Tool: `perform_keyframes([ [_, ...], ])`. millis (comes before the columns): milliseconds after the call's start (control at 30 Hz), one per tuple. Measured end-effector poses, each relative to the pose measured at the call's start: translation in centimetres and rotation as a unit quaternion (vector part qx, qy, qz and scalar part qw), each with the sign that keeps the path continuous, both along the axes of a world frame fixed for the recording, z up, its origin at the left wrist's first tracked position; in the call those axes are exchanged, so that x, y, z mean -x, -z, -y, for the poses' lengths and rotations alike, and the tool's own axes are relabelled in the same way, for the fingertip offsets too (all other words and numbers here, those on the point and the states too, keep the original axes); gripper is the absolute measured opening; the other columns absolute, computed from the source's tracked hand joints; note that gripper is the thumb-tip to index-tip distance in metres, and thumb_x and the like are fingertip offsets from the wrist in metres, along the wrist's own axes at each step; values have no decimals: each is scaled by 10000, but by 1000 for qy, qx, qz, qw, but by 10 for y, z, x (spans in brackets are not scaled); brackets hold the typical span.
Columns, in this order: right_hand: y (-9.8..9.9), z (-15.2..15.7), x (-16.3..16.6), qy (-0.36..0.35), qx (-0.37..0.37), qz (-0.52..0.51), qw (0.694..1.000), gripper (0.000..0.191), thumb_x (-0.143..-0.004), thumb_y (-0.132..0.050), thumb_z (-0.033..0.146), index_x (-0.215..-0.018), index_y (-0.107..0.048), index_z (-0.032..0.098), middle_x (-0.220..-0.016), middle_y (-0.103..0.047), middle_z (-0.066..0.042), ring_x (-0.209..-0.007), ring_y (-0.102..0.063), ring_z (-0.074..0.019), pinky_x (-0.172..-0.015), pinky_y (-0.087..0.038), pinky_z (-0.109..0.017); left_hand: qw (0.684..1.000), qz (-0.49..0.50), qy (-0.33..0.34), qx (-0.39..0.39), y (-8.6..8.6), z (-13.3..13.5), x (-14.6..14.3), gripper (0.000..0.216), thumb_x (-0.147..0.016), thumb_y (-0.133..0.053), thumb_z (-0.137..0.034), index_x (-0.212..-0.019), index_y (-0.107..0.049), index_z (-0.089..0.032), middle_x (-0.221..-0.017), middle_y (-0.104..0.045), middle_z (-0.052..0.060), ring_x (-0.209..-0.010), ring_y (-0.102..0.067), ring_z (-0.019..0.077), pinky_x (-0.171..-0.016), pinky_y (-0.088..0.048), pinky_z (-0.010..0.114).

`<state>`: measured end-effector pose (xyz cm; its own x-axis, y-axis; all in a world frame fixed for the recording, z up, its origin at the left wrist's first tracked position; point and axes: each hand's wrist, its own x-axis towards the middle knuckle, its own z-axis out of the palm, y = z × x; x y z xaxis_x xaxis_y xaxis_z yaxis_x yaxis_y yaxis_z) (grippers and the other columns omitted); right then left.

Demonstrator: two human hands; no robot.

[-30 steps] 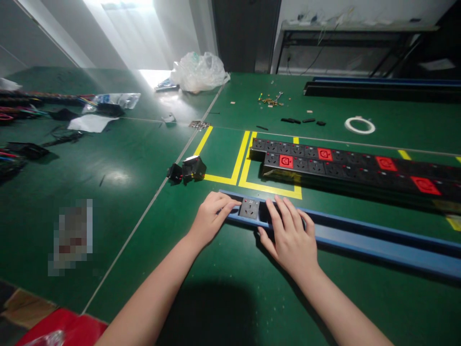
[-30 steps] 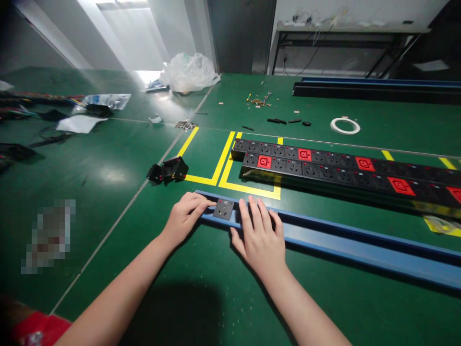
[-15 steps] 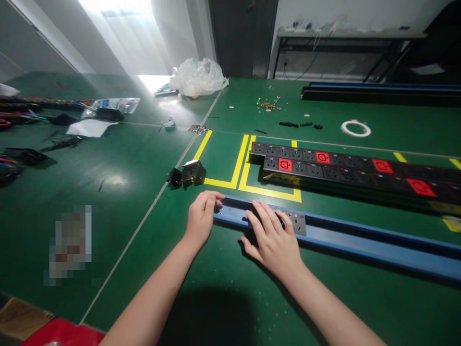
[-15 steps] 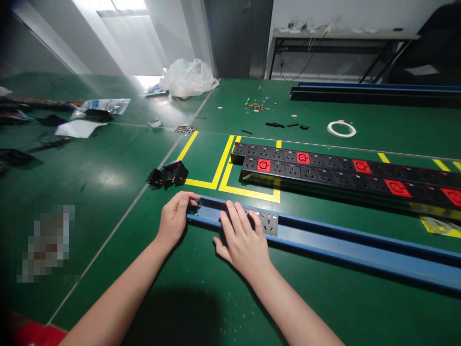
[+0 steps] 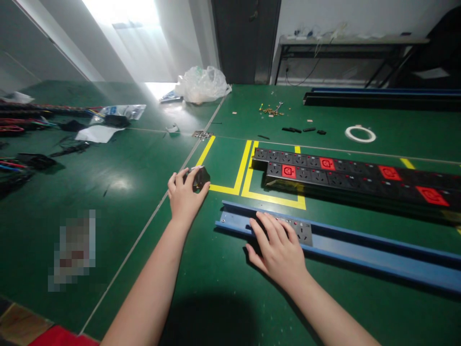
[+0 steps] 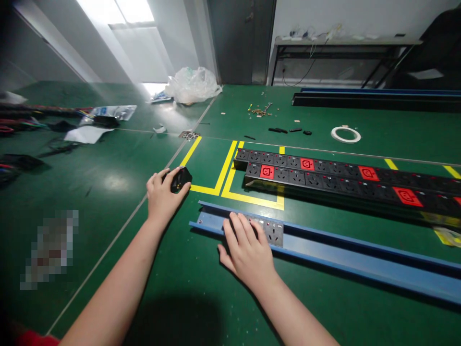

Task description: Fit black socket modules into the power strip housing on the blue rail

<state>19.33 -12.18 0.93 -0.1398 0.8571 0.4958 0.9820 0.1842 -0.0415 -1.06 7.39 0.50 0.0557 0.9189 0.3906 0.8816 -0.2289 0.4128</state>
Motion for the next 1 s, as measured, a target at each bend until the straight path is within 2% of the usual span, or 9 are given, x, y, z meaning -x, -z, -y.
perform_keyframes([
  [100, 0, 0, 1, 2, -5, 0, 1000, 468, -886, -568, 412, -1281, -599, 164, -1385, -547, -84, -1275, -465, -217, -1085, -286, -386, 1000, -10, 22, -13, -1, 6, -4, 461, -800, -642, -415, -1251, -592, -333, -1309, -528, 71, -1316, -344, 347, -1101, -336, 527],
  [367, 2, -2, 0, -4, -11, 1, 1000, 471, -889, -563, 412, -1292, -589, 170, -1386, -547, -70, -1273, -465, -208, -1081, -293, -380, 993, -58, 99, 15, -10, 40, -12, 344, -806, -633, -389, -1134, -603, -289, -1238, -586, 80, -1340, -335, 347, -1067, -309, 547],
  [500, 2, -1, -1, -1, -7, -3, 1000, 472, -891, -561, 397, -1306, -578, 174, -1394, -538, -68, -1283, -459, -201, -1088, -289, -375, 992, -77, 101, 10, -15, 50, -12, 371, -795, -662, -393, -1137, -580, -274, -1312, -567, 91, -1356, -332, 348, -1074, -228, 570],
  [667, 3, 0, -1, -1, 4, -8, 1000, 500, -891, -552, 404, -1337, -547, 176, -1399, -532, -70, -1308, -437, -196, -1092, -292, -381, 991, -85, 99, 11, -17, 53, -12, 377, -795, -682, -417, -1132, -590, -275, -1409, -498, 100, -1366, -314, 360, -1067, -197, 588],
  [900, 0, -2, 3, 13, 36, -29, 999, 530, -832, -562, 514, -1247, -598, 187, -1364, -555, -74, -1262, -458, -243, -1047, -286, -423, 996, -25, 83, 17, -19, 49, -8, 393, -777, -720, -414, -1132, -619, -280, -1279, -578, 76, -1245, -412, 334, -1048, -297, 532],
  [1000, 0, -2, 2, 7, 20, -30, 999, 519, -840, -567, 504, -1250, -602, 187, -1360, -554, -91, -1264, -455, -239, -1055, -282, -410, 993, 78, 90, 17, -20, 48, -5, 455, -792, -702, -423, -1207, -595, -270, -1197, -611, 74, -1162, -497, 290, -1001, -396, 463],
])
